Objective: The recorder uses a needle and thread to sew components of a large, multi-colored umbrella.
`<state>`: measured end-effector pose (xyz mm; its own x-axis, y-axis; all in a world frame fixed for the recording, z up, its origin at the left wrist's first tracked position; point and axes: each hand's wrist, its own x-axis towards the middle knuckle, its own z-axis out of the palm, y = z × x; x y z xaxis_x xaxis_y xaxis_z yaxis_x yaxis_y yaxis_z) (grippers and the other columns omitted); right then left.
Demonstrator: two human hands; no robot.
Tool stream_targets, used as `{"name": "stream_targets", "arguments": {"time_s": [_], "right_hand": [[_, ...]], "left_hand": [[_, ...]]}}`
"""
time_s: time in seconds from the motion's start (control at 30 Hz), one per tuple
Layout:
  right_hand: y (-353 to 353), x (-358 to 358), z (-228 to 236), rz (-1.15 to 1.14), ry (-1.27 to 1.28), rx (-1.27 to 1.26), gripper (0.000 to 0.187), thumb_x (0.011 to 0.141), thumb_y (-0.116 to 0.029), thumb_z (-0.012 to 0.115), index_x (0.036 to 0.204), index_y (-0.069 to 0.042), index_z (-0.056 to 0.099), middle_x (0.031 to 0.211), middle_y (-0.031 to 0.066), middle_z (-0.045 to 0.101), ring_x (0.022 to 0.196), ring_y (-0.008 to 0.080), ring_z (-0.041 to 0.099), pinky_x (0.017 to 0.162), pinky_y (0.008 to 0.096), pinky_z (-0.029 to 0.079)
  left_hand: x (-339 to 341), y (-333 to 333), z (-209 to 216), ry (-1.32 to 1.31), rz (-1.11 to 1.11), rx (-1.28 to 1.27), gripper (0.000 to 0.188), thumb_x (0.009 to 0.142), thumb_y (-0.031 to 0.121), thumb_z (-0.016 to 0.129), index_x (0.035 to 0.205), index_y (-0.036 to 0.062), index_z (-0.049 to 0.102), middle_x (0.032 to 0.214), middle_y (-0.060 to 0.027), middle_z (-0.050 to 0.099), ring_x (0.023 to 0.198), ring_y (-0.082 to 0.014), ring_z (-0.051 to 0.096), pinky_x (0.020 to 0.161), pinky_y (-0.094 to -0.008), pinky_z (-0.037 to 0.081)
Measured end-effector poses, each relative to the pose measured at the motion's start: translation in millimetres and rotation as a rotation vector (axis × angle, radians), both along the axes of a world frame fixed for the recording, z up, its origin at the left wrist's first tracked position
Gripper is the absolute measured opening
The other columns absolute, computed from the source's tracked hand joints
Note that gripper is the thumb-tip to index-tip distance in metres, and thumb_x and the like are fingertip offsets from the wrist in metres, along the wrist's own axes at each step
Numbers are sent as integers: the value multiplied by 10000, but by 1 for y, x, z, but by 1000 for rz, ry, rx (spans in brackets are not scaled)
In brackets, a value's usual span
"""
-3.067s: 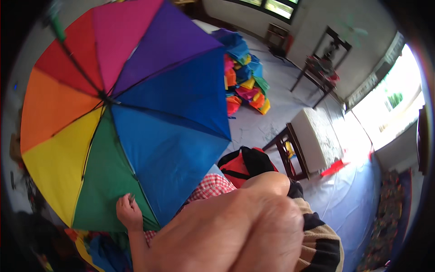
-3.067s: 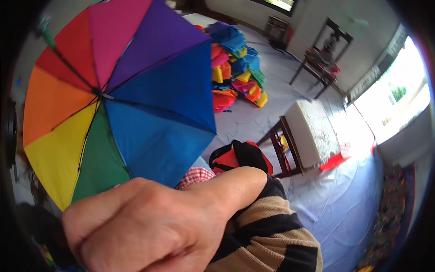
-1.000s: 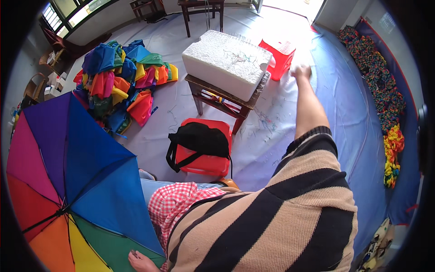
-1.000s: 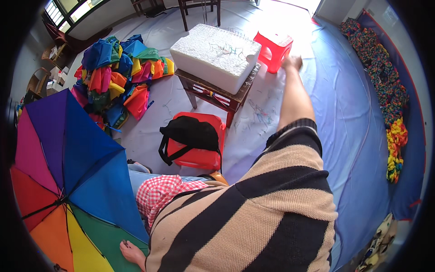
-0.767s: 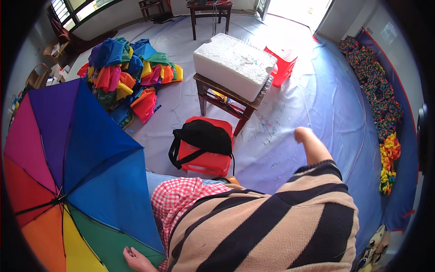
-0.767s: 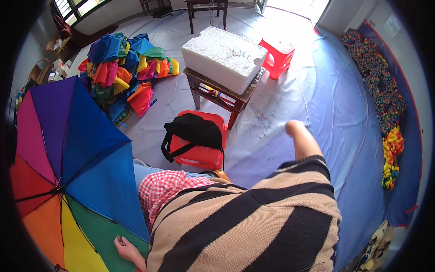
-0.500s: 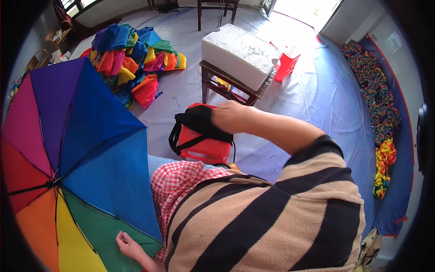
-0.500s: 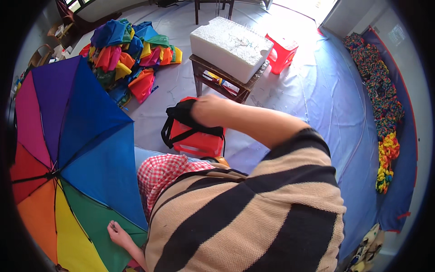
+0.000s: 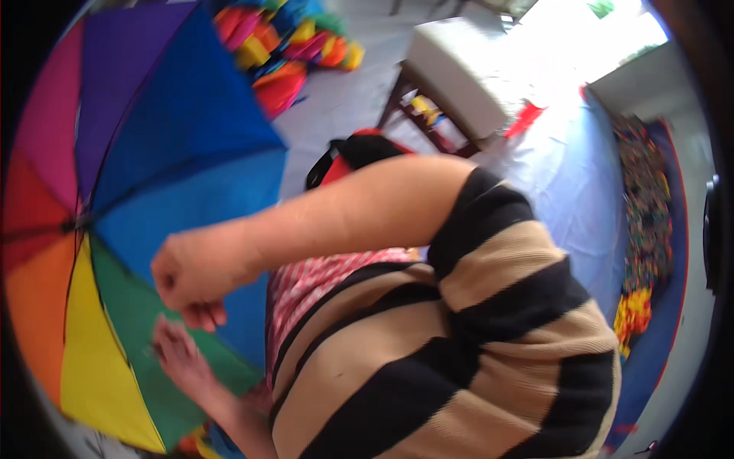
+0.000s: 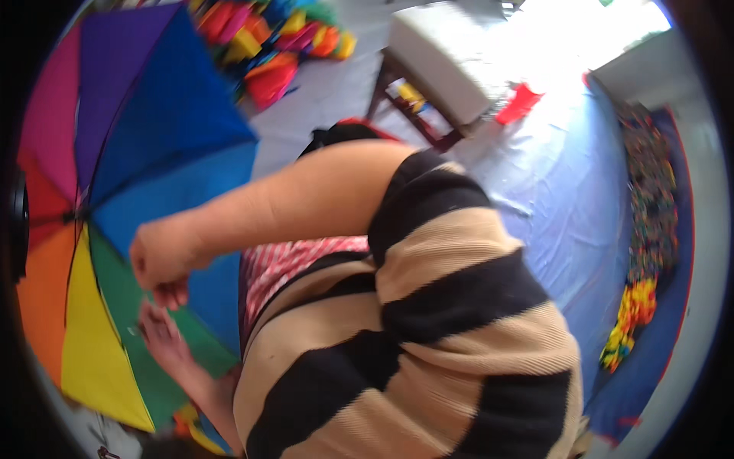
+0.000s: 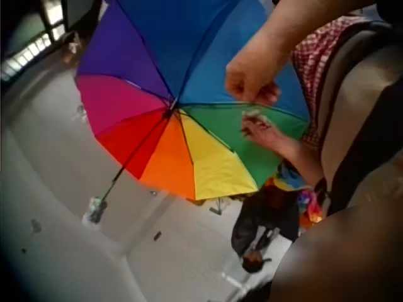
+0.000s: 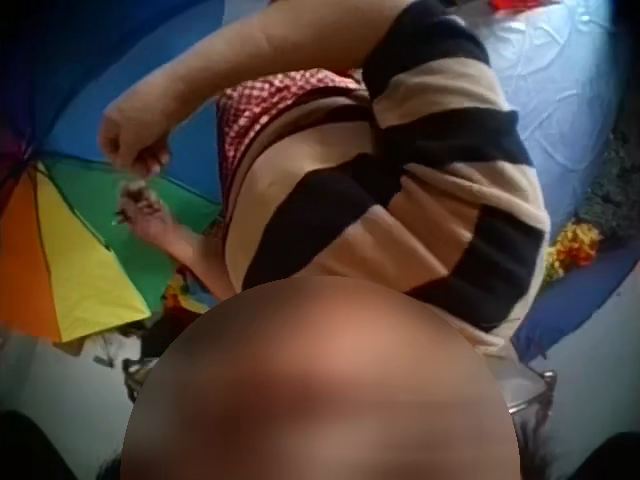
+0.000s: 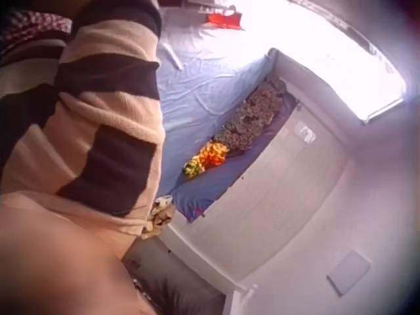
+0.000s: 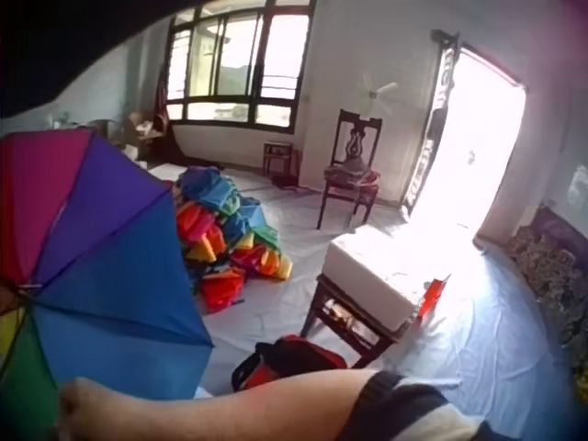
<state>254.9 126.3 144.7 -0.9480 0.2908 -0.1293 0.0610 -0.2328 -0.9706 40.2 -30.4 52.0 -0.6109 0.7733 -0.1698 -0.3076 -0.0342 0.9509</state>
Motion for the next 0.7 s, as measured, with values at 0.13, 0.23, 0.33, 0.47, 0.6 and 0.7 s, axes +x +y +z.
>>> {"name": "stream_targets", "arguments": {"time_s": [0.13, 0.23, 0.33, 0.47, 0.6, 0.7], "right_hand": [[-2, -43, 49, -53, -41, 303, 171, 848, -118, 578, 944, -28, 687, 853, 115, 708, 741, 225, 699, 678, 348, 574], [28, -77, 44, 56, 166, 1184, 202, 834, -106, 614, 1011, -73, 706, 991, 87, 718, 846, 235, 704, 774, 341, 572], [30, -70, 66, -99, 168, 91, 142, 919, -61, 544, 954, -26, 677, 950, 101, 707, 936, 179, 673, 797, 295, 544], [68, -56, 68, -188, 360, -289, 187, 982, -152, 499, 991, 22, 567, 905, 128, 630, 793, 227, 611, 730, 318, 518], [88, -54, 45, -373, 400, -318, 131, 970, -125, 524, 935, -4, 559, 833, 76, 594, 708, 164, 568, 641, 275, 498], [105, -39, 39, -476, 399, -410, 127, 959, -126, 563, 884, -28, 595, 767, 22, 580, 672, 93, 539, 568, 222, 443]], "left_hand": [[6, 40, 22, -436, -590, 658, 394, 981, 461, 447, 1078, 110, 599, 949, -1, 577, 702, -133, 395, 584, -295, 347], [60, 54, 64, -567, -589, 705, 355, 996, 431, 429, 994, 110, 580, 848, 4, 505, 622, -129, 353, 521, -254, 308], [51, 39, 70, -601, -383, 472, 304, 1011, 348, 448, 934, 76, 563, 759, 10, 443, 583, -97, 332, 469, -224, 269], [7, 14, 70, -393, -359, 256, 261, 1008, 263, 498, 891, 35, 548, 737, 15, 426, 578, -66, 350, 446, -203, 259], [-46, -59, 74, -190, -88, 134, 241, 1009, 223, 500, 901, 12, 544, 730, 17, 403, 584, -69, 355, 449, -195, 263], [-60, -119, 89, -46, 53, 53, 225, 1004, 210, 510, 909, 8, 540, 731, 17, 398, 585, -69, 358, 451, -194, 268]]}}
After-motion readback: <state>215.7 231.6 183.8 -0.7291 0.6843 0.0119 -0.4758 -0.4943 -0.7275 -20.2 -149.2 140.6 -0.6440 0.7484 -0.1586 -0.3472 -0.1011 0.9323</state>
